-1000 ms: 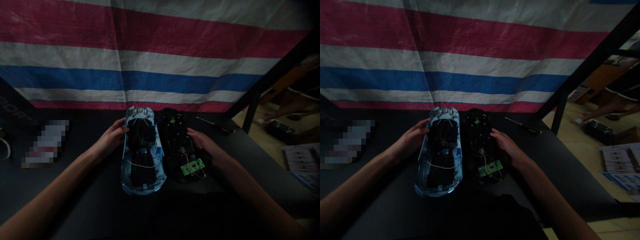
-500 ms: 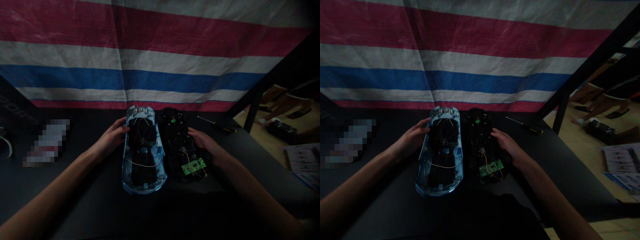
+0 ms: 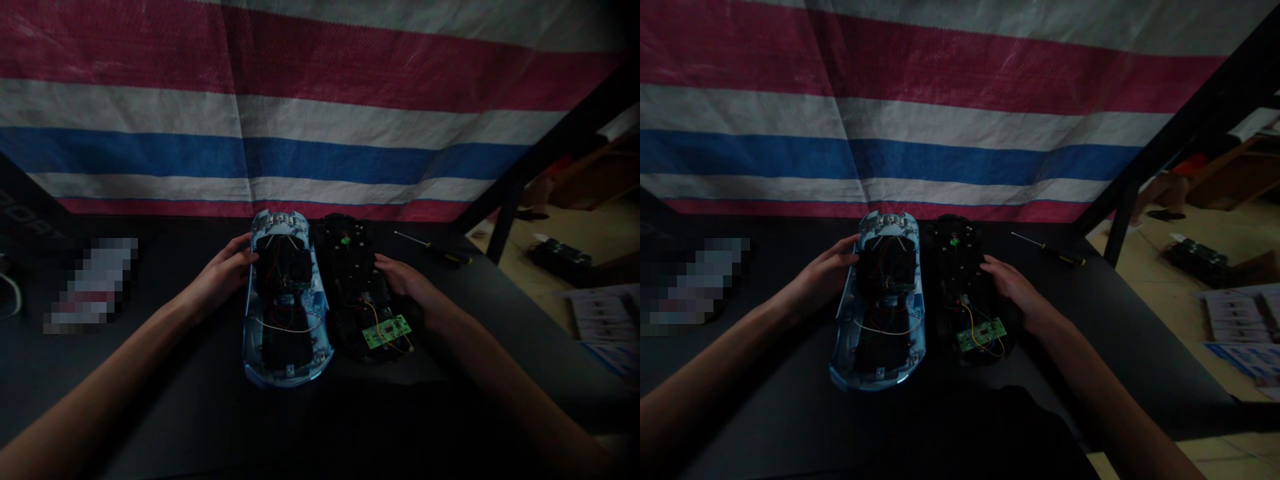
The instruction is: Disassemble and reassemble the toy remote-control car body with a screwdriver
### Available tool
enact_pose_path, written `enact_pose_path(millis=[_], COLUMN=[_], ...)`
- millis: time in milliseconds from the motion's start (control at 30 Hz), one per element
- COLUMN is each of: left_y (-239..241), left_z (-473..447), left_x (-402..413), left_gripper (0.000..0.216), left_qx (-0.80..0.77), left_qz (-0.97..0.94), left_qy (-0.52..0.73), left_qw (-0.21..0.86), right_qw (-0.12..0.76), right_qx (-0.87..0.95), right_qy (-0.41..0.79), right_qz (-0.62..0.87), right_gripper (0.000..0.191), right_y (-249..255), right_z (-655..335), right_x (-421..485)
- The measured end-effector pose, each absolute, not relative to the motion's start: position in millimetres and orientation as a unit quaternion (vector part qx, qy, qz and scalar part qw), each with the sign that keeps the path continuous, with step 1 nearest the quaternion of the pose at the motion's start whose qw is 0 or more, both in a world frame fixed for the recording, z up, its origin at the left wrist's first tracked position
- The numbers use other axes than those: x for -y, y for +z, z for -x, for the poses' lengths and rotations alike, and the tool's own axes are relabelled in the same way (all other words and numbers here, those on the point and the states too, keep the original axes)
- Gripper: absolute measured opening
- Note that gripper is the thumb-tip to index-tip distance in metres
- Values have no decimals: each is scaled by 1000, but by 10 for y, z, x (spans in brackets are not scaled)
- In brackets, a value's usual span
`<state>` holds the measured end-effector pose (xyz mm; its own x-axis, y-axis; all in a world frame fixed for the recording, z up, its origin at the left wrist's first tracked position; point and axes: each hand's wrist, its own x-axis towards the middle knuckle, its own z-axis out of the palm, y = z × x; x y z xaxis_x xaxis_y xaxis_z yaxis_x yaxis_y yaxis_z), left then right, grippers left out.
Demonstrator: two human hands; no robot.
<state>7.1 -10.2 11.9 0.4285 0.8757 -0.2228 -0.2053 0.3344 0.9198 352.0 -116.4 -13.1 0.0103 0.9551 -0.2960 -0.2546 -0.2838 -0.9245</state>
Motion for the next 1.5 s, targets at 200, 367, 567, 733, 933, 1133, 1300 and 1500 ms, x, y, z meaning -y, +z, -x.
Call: enact_pose_path(millis=[200, 367, 567, 733, 933, 1133, 1300, 1500], left_y=[137, 125, 118, 138, 143, 124, 109, 123], left_z=[-79, -78, -75, -85, -91, -79, -82, -91], left_x=[106, 99, 96, 108, 115, 115, 101, 108], left_gripper=[65, 66, 64, 64, 67, 65, 67, 66], left_qx=[-385, -386, -384, -381, -381, -373, -364, -375], left_qz=[-432, -438, -444, -440, -442, -441, -448, -445], left_qy=[375, 373, 374, 376, 375, 375, 376, 372], left_qw=[724, 721, 718, 721, 720, 725, 725, 723], right_qw=[489, 498, 496, 494, 499, 499, 489, 492], right_qx=[350, 344, 342, 340, 327, 318, 333, 331], right_qy=[620, 618, 617, 617, 593, 591, 594, 602], right_qz=[504, 501, 506, 509, 540, 548, 544, 534], right_gripper=[35, 32, 33, 34, 30, 26, 33, 37], right_y=[-137, -115, -83, -73, -157, -146, -99, -107], right_z=[-3522, -3508, -3486, -3483, -3536, -3523, -3513, -3522], right_x=[1174, 1182, 1190, 1187, 1159, 1172, 1178, 1187])
